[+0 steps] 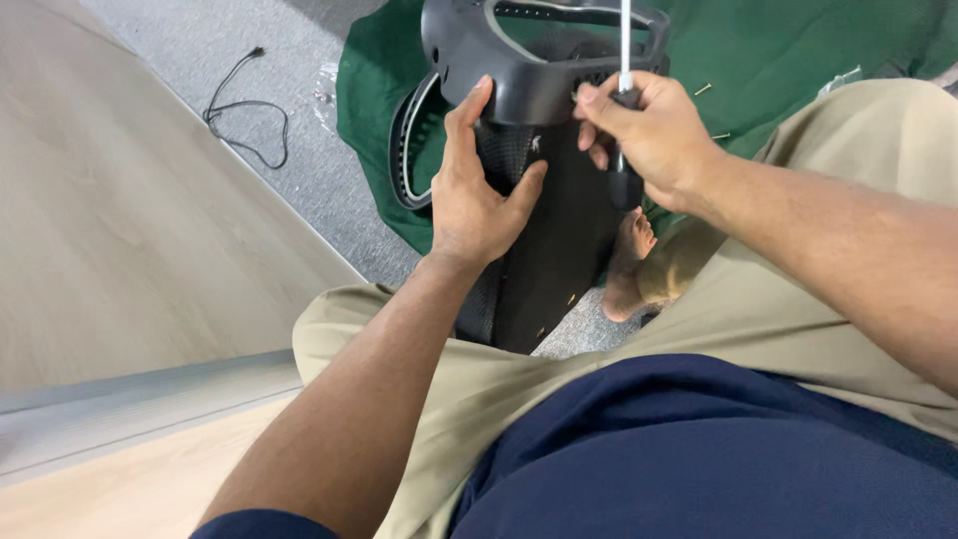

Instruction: The person uses a screwdriver to fasten screws into a black plastic chair backrest, securing a frame component. The person holds the backrest steady with one hand while turning the screwdriver with the other.

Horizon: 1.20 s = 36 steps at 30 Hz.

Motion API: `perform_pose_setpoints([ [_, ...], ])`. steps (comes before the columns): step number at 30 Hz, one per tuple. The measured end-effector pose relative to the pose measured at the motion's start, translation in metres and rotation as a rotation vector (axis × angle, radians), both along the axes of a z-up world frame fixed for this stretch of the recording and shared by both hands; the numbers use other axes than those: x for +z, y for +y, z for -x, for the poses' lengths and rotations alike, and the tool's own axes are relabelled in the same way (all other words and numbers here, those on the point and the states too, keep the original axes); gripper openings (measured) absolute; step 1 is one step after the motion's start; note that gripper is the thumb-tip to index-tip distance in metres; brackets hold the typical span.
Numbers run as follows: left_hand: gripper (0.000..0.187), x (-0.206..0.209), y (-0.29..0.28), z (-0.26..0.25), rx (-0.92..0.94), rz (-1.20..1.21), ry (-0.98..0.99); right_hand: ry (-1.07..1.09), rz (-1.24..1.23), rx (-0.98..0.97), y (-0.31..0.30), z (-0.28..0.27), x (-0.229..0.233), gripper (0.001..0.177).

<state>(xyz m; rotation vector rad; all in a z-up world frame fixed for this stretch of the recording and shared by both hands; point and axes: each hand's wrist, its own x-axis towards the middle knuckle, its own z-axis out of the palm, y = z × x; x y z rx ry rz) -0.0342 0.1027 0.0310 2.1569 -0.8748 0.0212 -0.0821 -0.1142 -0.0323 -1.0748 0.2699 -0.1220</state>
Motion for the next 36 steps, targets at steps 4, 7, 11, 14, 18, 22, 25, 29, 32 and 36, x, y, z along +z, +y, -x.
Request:
perform_pose_setpoints([
  [4, 0.101, 0.011, 0.022, 0.007, 0.046, -0.077, 0.038, -0.024, 0.063, 0.070, 0.024, 0.001, 0.004, 0.021],
  [7, 0.112, 0.019, 0.035, 0.011, 0.019, -0.082, -0.022, -0.009, 0.032, 0.064, 0.037, -0.003, 0.009, 0.024],
  [11, 0.119, 0.028, 0.045, 0.018, 0.098, -0.247, 0.103, 0.022, 0.062, 0.109, 0.048, -0.004, 0.018, 0.026],
  [14, 0.117, 0.034, 0.050, 0.019, 0.128, -0.279, 0.139, 0.028, 0.106, 0.171, 0.054, -0.003, 0.024, 0.024],
  [18, 0.112, 0.042, 0.044, 0.011, 0.091, -0.284, 0.091, 0.066, 0.189, 0.106, 0.063, 0.001, 0.028, 0.019],
  [22, 0.105, 0.050, 0.032, 0.011, 0.139, -0.444, 0.180, 0.132, 0.167, 0.040, 0.062, 0.005, 0.037, 0.017],
  [25, 0.102, 0.052, 0.033, 0.019, 0.120, -0.404, 0.136, 0.208, 0.156, 0.011, 0.060, 0.013, 0.043, 0.014],
  [29, 0.095, 0.052, 0.033, 0.032, 0.145, -0.372, 0.106, 0.219, 0.030, -0.011, 0.048, 0.024, 0.049, 0.012],
  [32, 0.091, 0.053, 0.023, 0.034, 0.143, -0.424, 0.200, 0.235, 0.123, 0.047, 0.042, 0.032, 0.051, 0.011],
  [36, 0.089, 0.052, 0.016, 0.036, 0.100, -0.443, 0.178, 0.186, 0.170, 0.071, 0.032, 0.041, 0.048, 0.010],
])
